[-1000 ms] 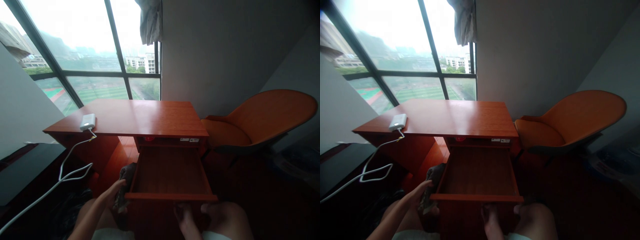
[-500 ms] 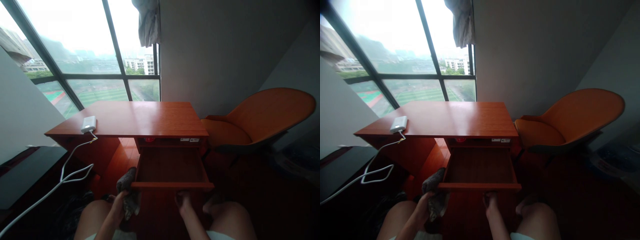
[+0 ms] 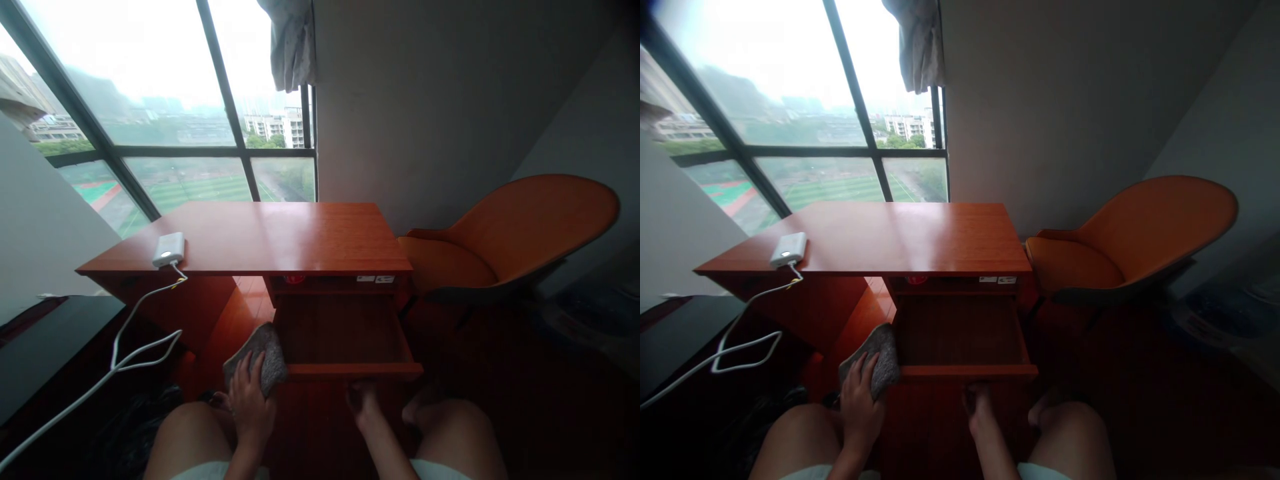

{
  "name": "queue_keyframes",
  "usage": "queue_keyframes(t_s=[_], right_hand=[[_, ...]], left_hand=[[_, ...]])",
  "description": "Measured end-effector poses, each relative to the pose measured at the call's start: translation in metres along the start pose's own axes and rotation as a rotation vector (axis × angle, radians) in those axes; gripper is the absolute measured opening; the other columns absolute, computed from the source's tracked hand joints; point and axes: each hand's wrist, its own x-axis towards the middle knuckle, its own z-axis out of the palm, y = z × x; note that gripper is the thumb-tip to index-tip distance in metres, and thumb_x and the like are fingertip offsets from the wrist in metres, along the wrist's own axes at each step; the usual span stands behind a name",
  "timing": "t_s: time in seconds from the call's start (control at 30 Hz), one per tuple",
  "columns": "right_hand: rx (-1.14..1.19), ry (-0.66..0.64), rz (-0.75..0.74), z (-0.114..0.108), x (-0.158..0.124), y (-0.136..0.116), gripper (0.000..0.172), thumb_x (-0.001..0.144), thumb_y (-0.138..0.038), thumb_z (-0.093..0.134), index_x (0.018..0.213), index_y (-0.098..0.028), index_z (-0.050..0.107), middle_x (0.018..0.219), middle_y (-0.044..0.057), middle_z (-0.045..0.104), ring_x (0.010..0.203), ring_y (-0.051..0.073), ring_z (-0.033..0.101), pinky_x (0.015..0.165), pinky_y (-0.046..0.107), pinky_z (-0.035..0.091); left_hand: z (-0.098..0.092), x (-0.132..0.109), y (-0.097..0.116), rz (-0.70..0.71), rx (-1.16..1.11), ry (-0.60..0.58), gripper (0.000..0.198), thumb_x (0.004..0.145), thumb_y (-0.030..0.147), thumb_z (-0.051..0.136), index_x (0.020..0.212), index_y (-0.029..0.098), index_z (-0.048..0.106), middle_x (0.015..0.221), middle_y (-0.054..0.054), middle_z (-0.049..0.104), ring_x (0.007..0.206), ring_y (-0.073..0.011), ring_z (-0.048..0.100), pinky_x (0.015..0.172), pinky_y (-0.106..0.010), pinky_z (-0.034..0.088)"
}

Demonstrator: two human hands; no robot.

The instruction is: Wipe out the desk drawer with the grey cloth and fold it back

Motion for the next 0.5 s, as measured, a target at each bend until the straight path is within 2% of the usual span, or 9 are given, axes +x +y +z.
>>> queue_keyframes(t_s=[0.07, 0.17, 0.27, 0.37, 0.5], right_hand=[[0.033, -0.003, 0.053, -0.001, 0.000, 0.000, 0.012, 0.056, -0.010, 0.057, 0.060, -0.020, 0.053, 0.052, -0.004, 0.063, 0.053, 0.013, 0.061, 0.048, 0.023, 0.048], [0.081, -0.014, 0.122, -0.005, -0.003, 0.001, 0.014, 0.056, -0.012, 0.061, 0.064, -0.020, 0.054, 0.055, -0.005, 0.065, 0.057, 0.011, 0.062, 0.052, 0.021, 0.049], [0.091, -0.034, 0.183, -0.013, -0.009, 0.002, 0.024, 0.054, -0.015, 0.067, 0.077, -0.019, 0.058, 0.067, -0.001, 0.071, 0.065, 0.013, 0.066, 0.054, 0.021, 0.049], [0.137, -0.064, 0.214, -0.021, -0.017, -0.001, 0.037, 0.052, -0.013, 0.069, 0.086, -0.020, 0.059, 0.078, -0.001, 0.073, 0.074, 0.015, 0.068, 0.059, 0.023, 0.051], [0.229, -0.073, 0.204, -0.026, -0.027, -0.008, 0.029, 0.054, -0.010, 0.066, 0.080, -0.020, 0.058, 0.076, -0.003, 0.073, 0.078, 0.015, 0.069, 0.067, 0.024, 0.054]], left_hand=[[-0.010, 0.004, -0.003, 0.084, 0.139, -0.068, 0.057, 0.071, 0.007, 0.046, 0.127, 0.018, 0.046, 0.138, -0.014, 0.040, 0.132, -0.0325, 0.033, 0.110, -0.054, 0.020], [-0.019, 0.012, -0.007, 0.149, 0.168, -0.174, 0.063, 0.067, 0.005, 0.047, 0.128, 0.017, 0.046, 0.138, -0.013, 0.042, 0.129, -0.0301, 0.037, 0.110, -0.048, 0.026], [-0.024, 0.021, -0.009, 0.116, 0.059, -0.289, 0.061, 0.069, 0.007, 0.045, 0.129, 0.016, 0.044, 0.137, -0.011, 0.043, 0.127, -0.0263, 0.041, 0.106, -0.040, 0.034], [-0.031, 0.029, -0.008, 0.054, -0.045, -0.376, 0.056, 0.072, 0.008, 0.041, 0.126, 0.017, 0.046, 0.134, -0.009, 0.046, 0.123, -0.0240, 0.045, 0.105, -0.038, 0.036], [-0.046, 0.037, -0.006, 0.054, -0.089, -0.481, 0.050, 0.072, 0.010, 0.040, 0.120, 0.019, 0.050, 0.128, -0.008, 0.051, 0.117, -0.0224, 0.051, 0.101, -0.036, 0.039]])
